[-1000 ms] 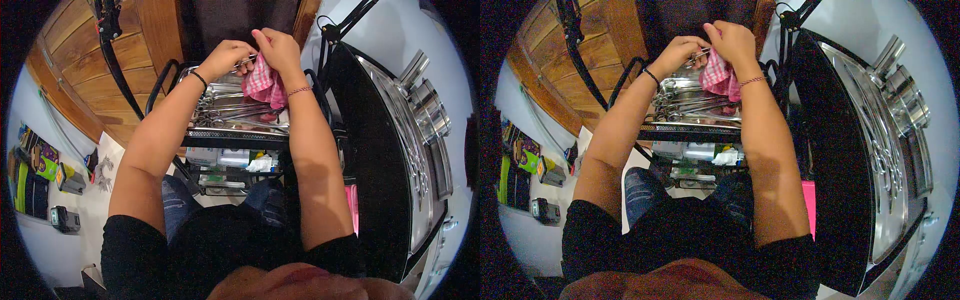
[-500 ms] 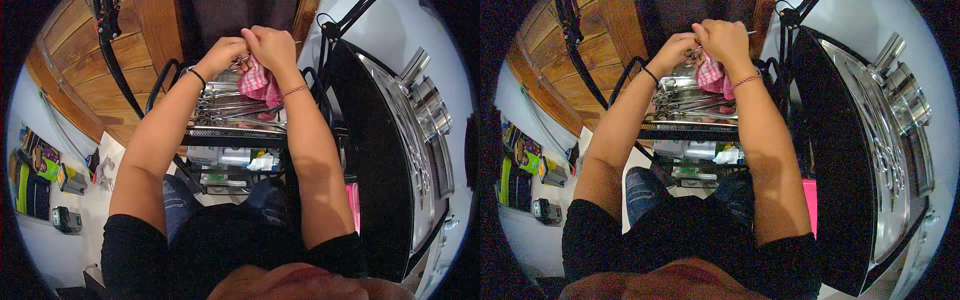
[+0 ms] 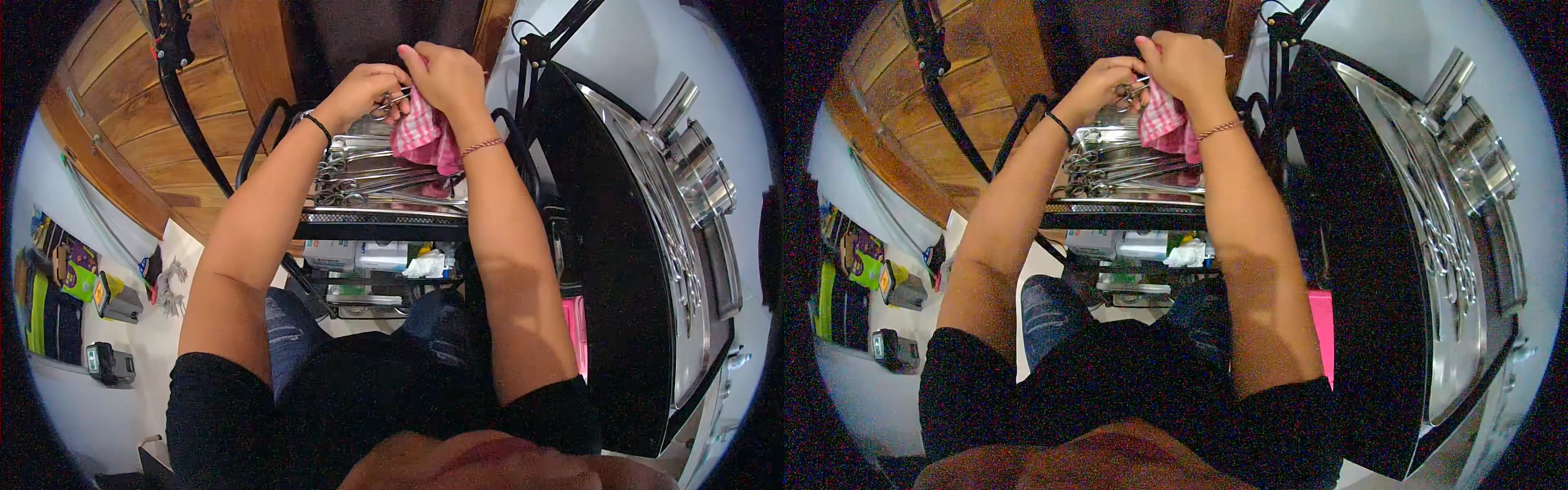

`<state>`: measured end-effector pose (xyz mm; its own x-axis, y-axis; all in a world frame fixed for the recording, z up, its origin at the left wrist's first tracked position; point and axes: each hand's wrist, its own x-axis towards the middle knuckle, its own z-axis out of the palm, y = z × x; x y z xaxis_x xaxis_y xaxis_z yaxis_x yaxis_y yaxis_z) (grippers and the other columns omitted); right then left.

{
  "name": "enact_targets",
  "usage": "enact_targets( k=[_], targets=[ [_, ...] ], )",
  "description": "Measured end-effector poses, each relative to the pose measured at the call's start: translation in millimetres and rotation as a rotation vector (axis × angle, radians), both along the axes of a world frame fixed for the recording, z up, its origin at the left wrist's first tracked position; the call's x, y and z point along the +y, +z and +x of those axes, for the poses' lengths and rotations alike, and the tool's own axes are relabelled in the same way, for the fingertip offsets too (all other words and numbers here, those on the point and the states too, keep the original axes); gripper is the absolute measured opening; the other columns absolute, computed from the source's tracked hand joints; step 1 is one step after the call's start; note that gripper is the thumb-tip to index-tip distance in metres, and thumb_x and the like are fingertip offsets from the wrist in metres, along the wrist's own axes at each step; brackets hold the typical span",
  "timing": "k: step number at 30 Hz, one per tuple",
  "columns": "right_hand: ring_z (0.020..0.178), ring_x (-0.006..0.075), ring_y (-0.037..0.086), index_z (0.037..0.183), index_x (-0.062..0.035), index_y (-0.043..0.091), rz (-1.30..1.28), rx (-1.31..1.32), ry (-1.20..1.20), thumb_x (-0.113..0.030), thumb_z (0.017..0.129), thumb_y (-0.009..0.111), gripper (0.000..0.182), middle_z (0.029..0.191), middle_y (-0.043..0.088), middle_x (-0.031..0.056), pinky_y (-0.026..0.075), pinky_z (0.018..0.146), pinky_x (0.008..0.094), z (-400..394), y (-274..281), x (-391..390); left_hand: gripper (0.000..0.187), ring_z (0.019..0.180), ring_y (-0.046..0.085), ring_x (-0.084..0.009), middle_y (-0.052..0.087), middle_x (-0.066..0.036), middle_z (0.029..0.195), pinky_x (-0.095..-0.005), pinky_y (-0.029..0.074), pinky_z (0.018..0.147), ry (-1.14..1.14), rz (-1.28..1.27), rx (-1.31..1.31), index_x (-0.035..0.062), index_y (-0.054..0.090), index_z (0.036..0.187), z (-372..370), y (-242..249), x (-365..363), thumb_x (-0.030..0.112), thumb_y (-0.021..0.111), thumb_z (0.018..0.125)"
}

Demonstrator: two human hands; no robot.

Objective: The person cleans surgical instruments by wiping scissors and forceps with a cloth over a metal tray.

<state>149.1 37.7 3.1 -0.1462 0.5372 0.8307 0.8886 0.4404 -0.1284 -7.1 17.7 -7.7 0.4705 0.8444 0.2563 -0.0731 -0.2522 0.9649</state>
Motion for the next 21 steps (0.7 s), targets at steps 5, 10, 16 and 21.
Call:
enact_targets(
  k=[5, 10, 16, 21],
  targets=[
    [0.060, 0.0378, 0.058, 0.072, -0.0121, 0.066, -0.022, 0.085, -0.143, -0.047, 0.082, 0.044, 0.043, 0.066, 0.063, 0.0128, 0.046, 0.053, 0.0415, 14.0, 2.9, 3.0, 0.027, 0.053, 0.052, -0.0133, 0.062, -0.011, 0.069, -0.0205, 0.041, 0.048, -0.050, 0.030, 0.017, -0.0013, 0.061, 0.094, -2.2, -3.0, 5.0, 0.009, 0.044, 0.076],
    [0.063, 0.0385, 0.059, 0.076, -0.0125, 0.067, -0.099, 0.217, -0.237, -0.049, 0.082, 0.042, 0.044, 0.069, 0.064, 0.0131, 0.047, 0.056, 0.0424, 34.1, 3.8, 12.0, 0.026, 0.053, 0.052, -0.0135, 0.062, -0.011, 0.068, -0.0204, 0.041, 0.047, -0.034, 0.043, 0.069, -0.0009, 0.061, 0.094, -2.7, -3.1, 5.4, 0.009, 0.045, 0.076],
    [0.062, 0.0383, 0.059, 0.076, -0.0121, 0.067, -0.090, 0.091, -0.110, -0.048, 0.082, 0.043, 0.044, 0.069, 0.064, 0.0130, 0.047, 0.055, 0.0419, 12.8, 4.8, -2.7, 0.026, 0.053, 0.052, -0.0135, 0.061, -0.011, 0.068, -0.0205, 0.041, 0.047, -0.019, 0.011, 0.060, -0.0010, 0.061, 0.093, 1.6, 1.3, 2.0, 0.009, 0.045, 0.075],
    [0.064, 0.0390, 0.057, 0.073, -0.0089, 0.064, -0.150, -0.014, 0.013, -0.048, 0.083, 0.044, 0.045, 0.067, 0.062, 0.0126, 0.044, 0.056, 0.0410, -0.4, 7.4, -13.6, 0.026, 0.053, 0.053, -0.0134, 0.062, -0.011, 0.068, -0.0206, 0.041, 0.047, -0.036, 0.052, 0.083, -0.0011, 0.061, 0.094, 2.9, -0.8, 7.9, 0.009, 0.045, 0.075]
  ],
)
